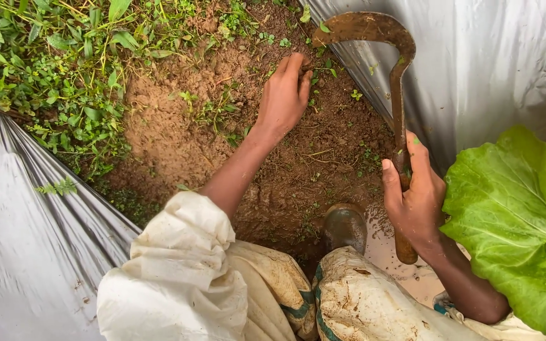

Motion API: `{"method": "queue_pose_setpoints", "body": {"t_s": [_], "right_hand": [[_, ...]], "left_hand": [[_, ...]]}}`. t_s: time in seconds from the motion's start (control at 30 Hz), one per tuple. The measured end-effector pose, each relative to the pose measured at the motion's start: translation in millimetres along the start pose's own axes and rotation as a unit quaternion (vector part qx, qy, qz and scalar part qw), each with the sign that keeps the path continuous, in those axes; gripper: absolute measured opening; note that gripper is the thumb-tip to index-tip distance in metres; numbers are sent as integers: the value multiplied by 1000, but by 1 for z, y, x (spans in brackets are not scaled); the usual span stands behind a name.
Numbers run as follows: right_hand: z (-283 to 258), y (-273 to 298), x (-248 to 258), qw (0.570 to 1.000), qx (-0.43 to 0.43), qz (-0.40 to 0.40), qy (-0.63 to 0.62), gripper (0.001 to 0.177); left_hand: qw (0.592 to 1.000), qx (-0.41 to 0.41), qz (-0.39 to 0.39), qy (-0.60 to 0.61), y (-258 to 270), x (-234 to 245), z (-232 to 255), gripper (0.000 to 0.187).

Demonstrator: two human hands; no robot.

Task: The person squats between two raised garden beds and uses a curved hoe to loosen the soil and remove weeds. They repeatedly strike the ground with the tool and pull out the uprooted weeds by hand, clearing the area between the plastic-covered beds.

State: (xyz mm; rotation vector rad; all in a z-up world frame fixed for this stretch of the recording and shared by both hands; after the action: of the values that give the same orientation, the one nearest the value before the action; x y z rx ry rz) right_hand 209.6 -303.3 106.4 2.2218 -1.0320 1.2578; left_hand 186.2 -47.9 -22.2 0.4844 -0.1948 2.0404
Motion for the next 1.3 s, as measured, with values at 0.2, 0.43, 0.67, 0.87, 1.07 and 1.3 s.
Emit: {"method": "queue_pose_setpoints", "body": {"t_s": [0.2, 0.43, 0.67, 0.87, 1.07, 1.3], "right_hand": [[4, 3, -3, 1000, 24, 14, 6, 43], [7, 3, -12, 999, -6, -41, 4, 46], [-13, 2, 2, 1000, -13, -18, -2, 45], [-6, 5, 1, 990, -72, -119, -8, 54], [-9, 5, 1, 998, -26, -61, 2, 51], [-13, 3, 14, 998, -10, -65, 11, 54]], "left_hand": [[997, -20, -11, -80, -7, -5, -14, 15], [981, -9, -79, -179, 0, -8, -19, 21], [979, -2, -100, -180, 3, -7, -11, 27], [975, -20, -110, -193, 9, -9, -6, 42], [978, -11, -114, -176, 9, -9, -2, 38], [976, -5, -118, -181, 12, -8, 0, 44]]}}
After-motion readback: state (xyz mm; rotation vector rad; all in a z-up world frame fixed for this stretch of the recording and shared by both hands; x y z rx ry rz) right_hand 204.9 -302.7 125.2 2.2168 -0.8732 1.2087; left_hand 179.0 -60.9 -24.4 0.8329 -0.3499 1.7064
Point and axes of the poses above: each hand's wrist, its own y-axis away from the middle knuckle, its own x-axis out of the back of the hand, z = x × y, the point moved 5 cm from there along -y, towards the middle knuckle, and after that the axes turned 15 degrees about y, right-handed, at the moved point
